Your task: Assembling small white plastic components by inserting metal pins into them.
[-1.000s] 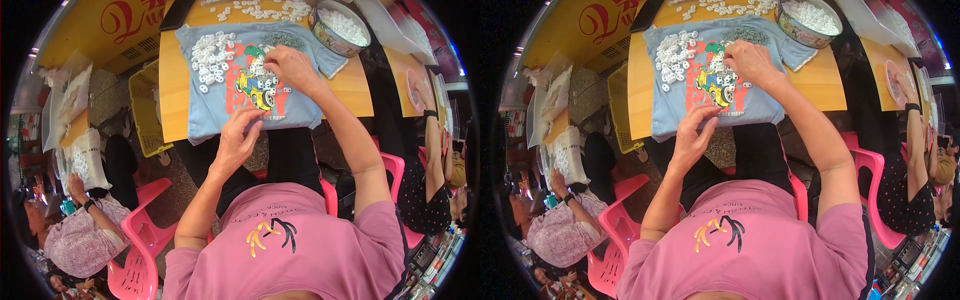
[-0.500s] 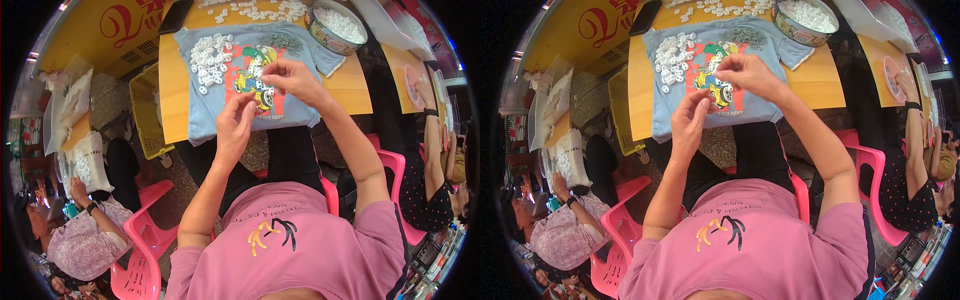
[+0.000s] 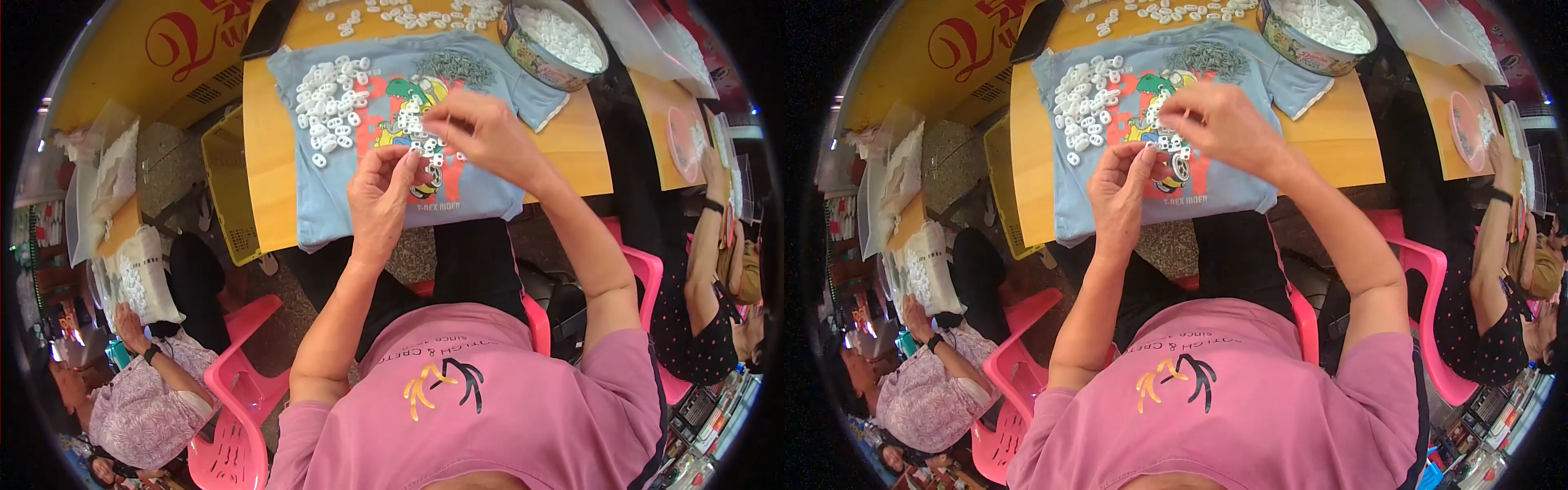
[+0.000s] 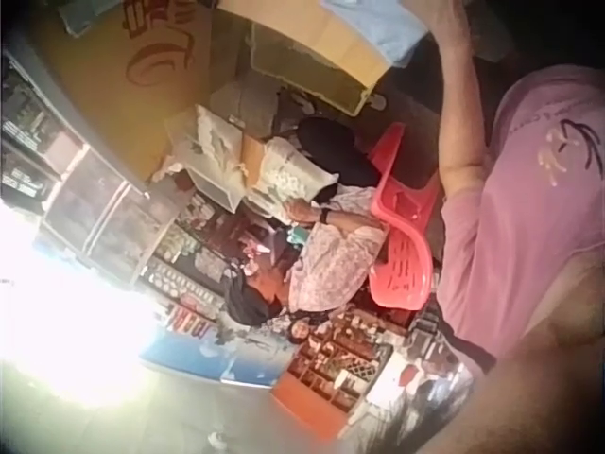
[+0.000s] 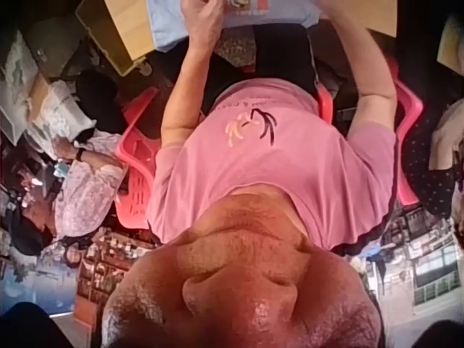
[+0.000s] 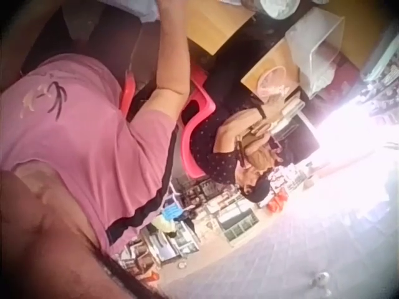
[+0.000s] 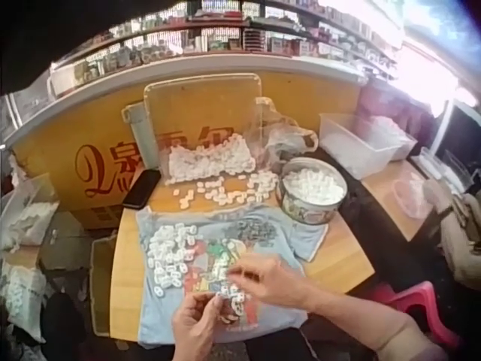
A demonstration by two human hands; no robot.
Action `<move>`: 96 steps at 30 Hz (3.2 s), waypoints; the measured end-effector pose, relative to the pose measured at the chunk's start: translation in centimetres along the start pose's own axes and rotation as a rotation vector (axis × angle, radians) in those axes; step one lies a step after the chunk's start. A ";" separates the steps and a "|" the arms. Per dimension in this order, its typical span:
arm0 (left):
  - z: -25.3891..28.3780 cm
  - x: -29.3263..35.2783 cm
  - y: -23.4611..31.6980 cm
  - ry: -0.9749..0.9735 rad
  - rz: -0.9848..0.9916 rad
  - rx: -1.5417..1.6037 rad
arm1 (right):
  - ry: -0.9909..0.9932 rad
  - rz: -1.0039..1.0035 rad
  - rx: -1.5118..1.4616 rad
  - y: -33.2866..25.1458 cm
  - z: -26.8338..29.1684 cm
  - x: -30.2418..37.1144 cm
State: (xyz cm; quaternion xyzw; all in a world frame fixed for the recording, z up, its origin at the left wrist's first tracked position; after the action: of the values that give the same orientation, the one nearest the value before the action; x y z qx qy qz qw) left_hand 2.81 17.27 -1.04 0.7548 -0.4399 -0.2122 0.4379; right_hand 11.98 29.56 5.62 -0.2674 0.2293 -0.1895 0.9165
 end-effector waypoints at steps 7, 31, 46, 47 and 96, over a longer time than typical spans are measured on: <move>0.4 0.0 -0.9 -0.010 0.018 0.004 | 0.072 0.256 0.603 5.2 -0.5 -5.4; 0.8 0.0 -0.9 -0.070 0.023 0.055 | -0.128 0.331 0.453 4.9 -1.1 -7.4; 1.2 -0.7 -0.4 0.058 0.041 0.179 | -0.093 -0.440 -0.629 3.3 -2.9 1.2; 0.9 -0.6 0.0 0.038 0.017 0.157 | -0.093 -0.437 -0.629 3.0 -3.3 1.6; -2.7 4.2 4.3 -0.031 -0.152 -0.082 | 0.237 -0.375 -0.828 -3.8 -2.9 5.4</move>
State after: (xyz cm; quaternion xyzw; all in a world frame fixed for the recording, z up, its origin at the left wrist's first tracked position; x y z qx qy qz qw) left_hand 4.92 13.98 4.28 0.7641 -0.3786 -0.2743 0.4445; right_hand 14.08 22.81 3.88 -0.6239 0.3363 -0.2737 0.6502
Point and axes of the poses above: each hand's wrist, its own x-axis away from the middle knuckle, its own z-axis out of the back of the hand, y = z × x, the point moved 7 cm from there along -x, towards the middle knuckle, and after that the axes turned 14 degrees about x, right-handed, at the moved point
